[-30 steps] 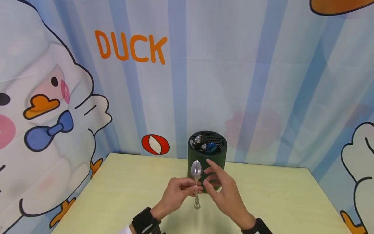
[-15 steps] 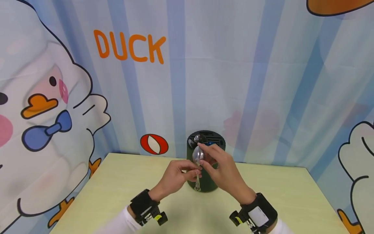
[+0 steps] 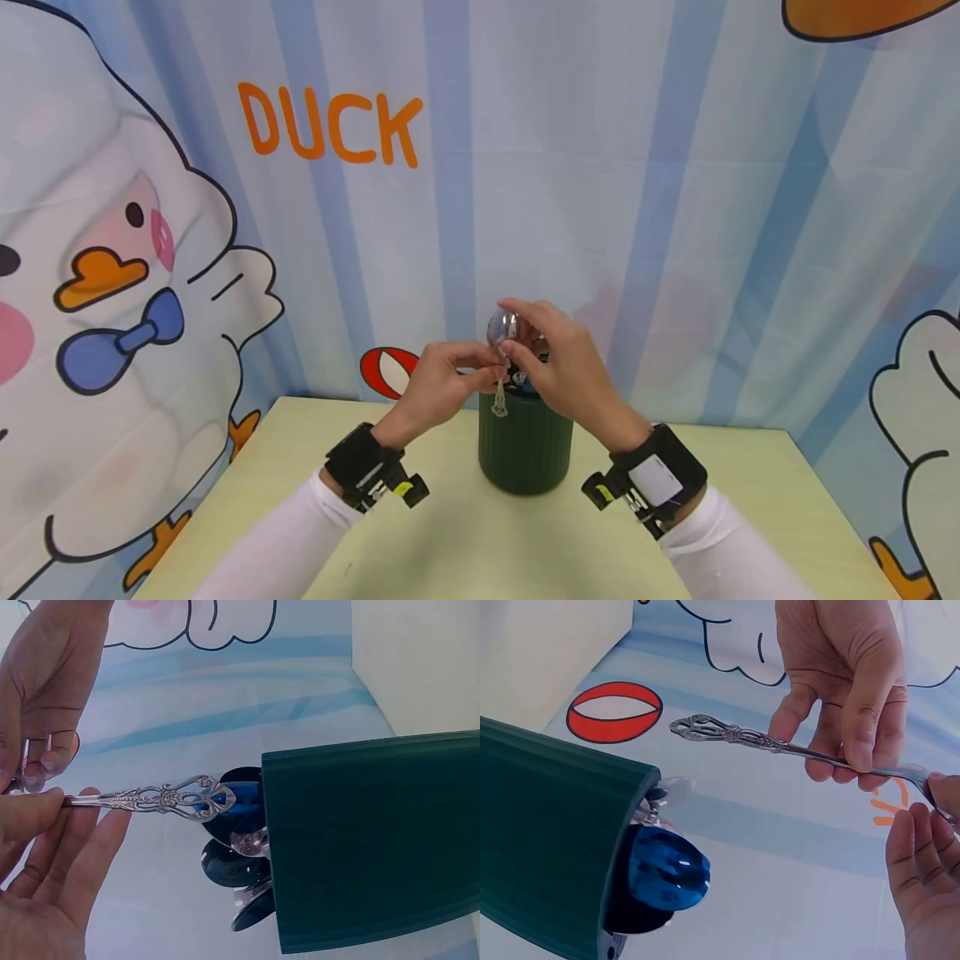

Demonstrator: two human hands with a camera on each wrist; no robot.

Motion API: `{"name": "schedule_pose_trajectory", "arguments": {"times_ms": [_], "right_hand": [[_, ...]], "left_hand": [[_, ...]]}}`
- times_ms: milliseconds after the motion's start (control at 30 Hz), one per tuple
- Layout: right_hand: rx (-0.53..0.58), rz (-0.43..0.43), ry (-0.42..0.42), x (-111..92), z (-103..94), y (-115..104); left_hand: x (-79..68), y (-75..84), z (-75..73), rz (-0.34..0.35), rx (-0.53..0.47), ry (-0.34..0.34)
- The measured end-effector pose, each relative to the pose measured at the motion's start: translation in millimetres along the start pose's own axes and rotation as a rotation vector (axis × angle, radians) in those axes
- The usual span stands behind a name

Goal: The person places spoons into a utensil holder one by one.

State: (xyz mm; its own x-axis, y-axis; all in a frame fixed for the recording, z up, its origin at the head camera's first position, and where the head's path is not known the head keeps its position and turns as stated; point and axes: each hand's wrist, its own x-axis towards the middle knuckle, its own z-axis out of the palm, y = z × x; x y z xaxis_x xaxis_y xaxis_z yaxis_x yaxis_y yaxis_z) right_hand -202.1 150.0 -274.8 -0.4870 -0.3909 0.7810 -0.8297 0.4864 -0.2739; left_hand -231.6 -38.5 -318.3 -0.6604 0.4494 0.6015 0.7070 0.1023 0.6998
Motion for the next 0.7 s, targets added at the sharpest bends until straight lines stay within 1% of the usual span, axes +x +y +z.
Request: {"name": "schedule_pose_trajectory", "arguments": {"times_ms": [133,300,500,533,700], "right_hand": [[-0.021,-0.019,0.004,10.0,-1.9,5.6],[-0.042,-0.001,-0.013,16.5,0.2,14.9],[-0.051,0.02,-0.015,17.1,8.8,27.5],[-0.05,0.02,-0.013,17.5,9.9,29.0],[-0.047,0.01,-0.003,19.8,12.7,33.6]], "left_hand": [[10.2,-2.7,-1.3,0.005,0.016,0.028],[19.4,-7.6,0.8,0.026,0.031,0.089],[20.7,10.1,0.6,0.075,0.088,0.14],[21.1,11.2,0.5,0.082,0.099,0.147],[23.4,5.9,1.1,0.102,0.118,0.175]]}}
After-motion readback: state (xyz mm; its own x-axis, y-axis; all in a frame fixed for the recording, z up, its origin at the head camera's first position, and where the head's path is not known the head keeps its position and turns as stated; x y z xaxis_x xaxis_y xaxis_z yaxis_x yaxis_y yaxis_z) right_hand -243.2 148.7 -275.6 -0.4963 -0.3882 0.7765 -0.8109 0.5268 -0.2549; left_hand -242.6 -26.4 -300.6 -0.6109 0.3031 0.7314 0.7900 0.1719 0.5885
